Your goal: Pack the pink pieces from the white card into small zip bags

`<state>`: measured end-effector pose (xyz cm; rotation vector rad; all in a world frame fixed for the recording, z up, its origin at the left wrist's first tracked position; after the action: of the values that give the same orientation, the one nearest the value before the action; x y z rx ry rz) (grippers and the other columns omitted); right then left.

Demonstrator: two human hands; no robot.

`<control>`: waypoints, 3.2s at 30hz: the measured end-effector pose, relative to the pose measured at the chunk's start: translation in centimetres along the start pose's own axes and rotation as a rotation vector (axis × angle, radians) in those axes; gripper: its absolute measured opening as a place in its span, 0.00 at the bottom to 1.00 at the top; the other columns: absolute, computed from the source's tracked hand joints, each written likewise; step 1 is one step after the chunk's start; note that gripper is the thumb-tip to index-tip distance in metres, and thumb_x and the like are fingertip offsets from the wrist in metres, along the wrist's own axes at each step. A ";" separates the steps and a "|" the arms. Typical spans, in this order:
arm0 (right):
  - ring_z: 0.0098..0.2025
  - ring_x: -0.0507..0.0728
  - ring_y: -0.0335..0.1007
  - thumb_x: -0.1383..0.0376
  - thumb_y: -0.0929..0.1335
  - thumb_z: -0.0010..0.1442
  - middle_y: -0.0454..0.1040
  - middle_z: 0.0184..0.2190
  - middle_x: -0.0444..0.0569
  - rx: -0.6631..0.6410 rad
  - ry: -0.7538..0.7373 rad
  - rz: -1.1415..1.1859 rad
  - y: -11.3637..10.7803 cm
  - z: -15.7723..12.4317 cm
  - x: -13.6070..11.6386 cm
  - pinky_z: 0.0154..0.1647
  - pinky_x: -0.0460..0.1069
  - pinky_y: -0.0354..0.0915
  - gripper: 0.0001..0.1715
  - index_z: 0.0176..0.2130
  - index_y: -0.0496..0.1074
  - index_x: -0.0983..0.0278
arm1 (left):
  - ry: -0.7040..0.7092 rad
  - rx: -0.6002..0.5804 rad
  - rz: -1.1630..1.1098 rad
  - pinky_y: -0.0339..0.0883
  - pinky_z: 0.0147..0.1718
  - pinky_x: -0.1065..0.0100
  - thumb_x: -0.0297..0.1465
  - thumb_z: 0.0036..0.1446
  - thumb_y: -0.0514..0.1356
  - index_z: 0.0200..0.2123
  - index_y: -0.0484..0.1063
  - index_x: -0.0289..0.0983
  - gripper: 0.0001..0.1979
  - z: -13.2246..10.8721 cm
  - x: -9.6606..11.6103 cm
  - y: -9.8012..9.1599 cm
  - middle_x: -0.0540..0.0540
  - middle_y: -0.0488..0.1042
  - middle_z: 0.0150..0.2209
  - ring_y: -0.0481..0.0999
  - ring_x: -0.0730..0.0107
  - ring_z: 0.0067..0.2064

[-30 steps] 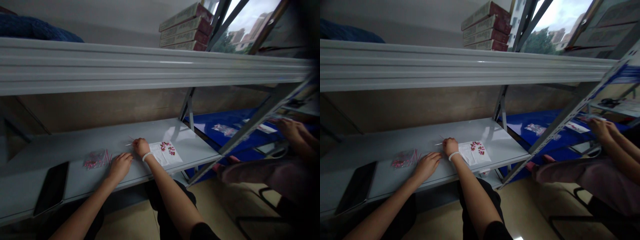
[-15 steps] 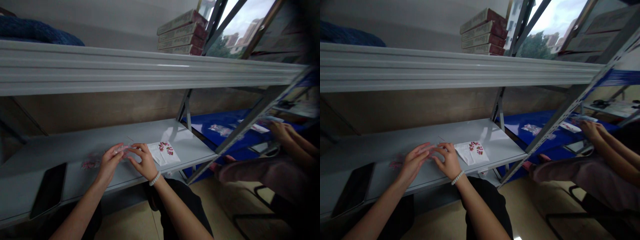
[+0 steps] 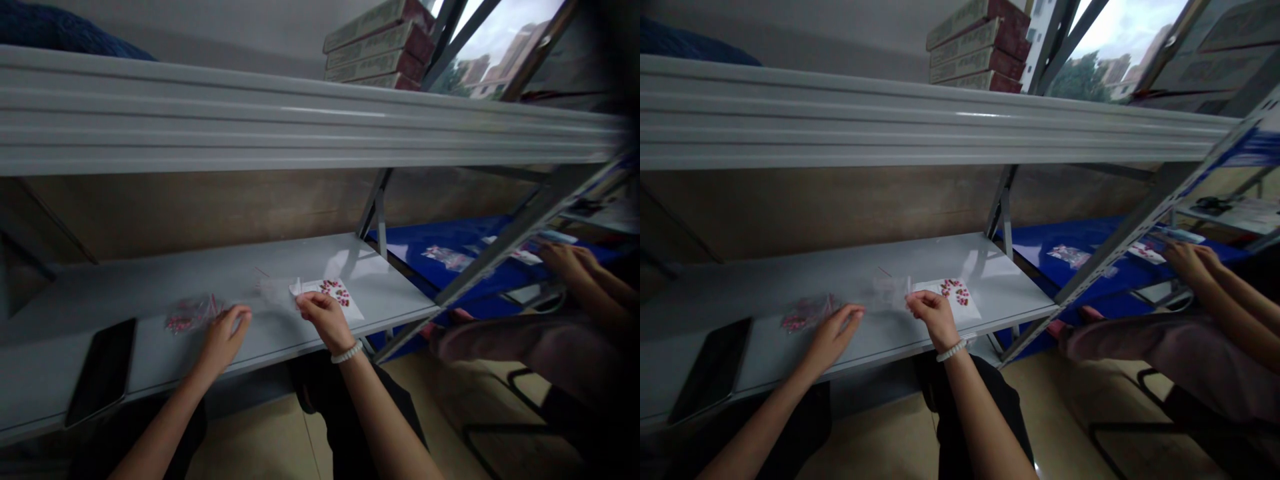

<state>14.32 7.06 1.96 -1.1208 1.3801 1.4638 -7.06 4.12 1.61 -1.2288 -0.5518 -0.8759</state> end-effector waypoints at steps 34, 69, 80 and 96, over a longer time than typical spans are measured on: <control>0.28 0.52 0.69 0.60 0.74 0.46 0.76 0.24 0.45 -0.173 -0.105 -0.204 6.0 -0.5 0.0 0.34 0.47 0.64 0.09 0.25 0.76 0.64 | -0.014 0.111 -0.315 0.70 0.37 0.69 0.37 0.55 0.60 0.34 0.70 0.37 0.09 0.0 4.8 -0.8 0.47 0.75 0.33 0.76 0.68 0.36; 0.19 0.48 0.60 0.70 0.68 0.49 0.68 0.18 0.41 -0.205 -0.241 -0.699 6.8 -2.6 -1.2 0.21 0.44 0.55 0.07 0.22 0.67 0.63 | 0.054 -0.115 0.013 0.55 0.26 0.73 0.28 0.55 0.50 0.25 0.59 0.38 0.07 -1.1 5.4 1.0 0.54 0.63 0.23 0.64 0.75 0.25; 0.24 0.51 0.65 0.71 0.68 0.46 0.66 0.22 0.40 -0.125 -0.236 -0.533 6.7 -1.8 -1.4 0.26 0.45 0.60 0.10 0.29 0.62 0.61 | 0.059 -0.043 0.040 0.61 0.27 0.71 0.30 0.54 0.53 0.26 0.62 0.39 0.05 -1.1 5.7 -0.4 0.52 0.66 0.23 0.69 0.71 0.27; 0.26 0.51 0.67 0.69 0.68 0.50 0.69 0.24 0.41 -0.229 -0.136 -0.414 6.1 -2.2 -0.9 0.23 0.44 0.61 0.11 0.28 0.59 0.61 | 0.415 0.044 0.395 0.65 0.49 0.53 0.32 0.50 0.63 0.51 0.63 0.40 0.24 -1.3 7.8 0.2 0.42 0.72 0.44 0.71 0.54 0.47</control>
<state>8.82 4.49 4.46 -1.3306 0.8377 1.3826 -2.57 0.72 7.17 -1.0293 0.0079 -0.7460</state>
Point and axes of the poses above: each hand's wrist, its own z-axis towards the middle knuckle, its own y-axis out of the palm, x = y × z, the point moved 8 cm from there along z, towards the middle knuckle
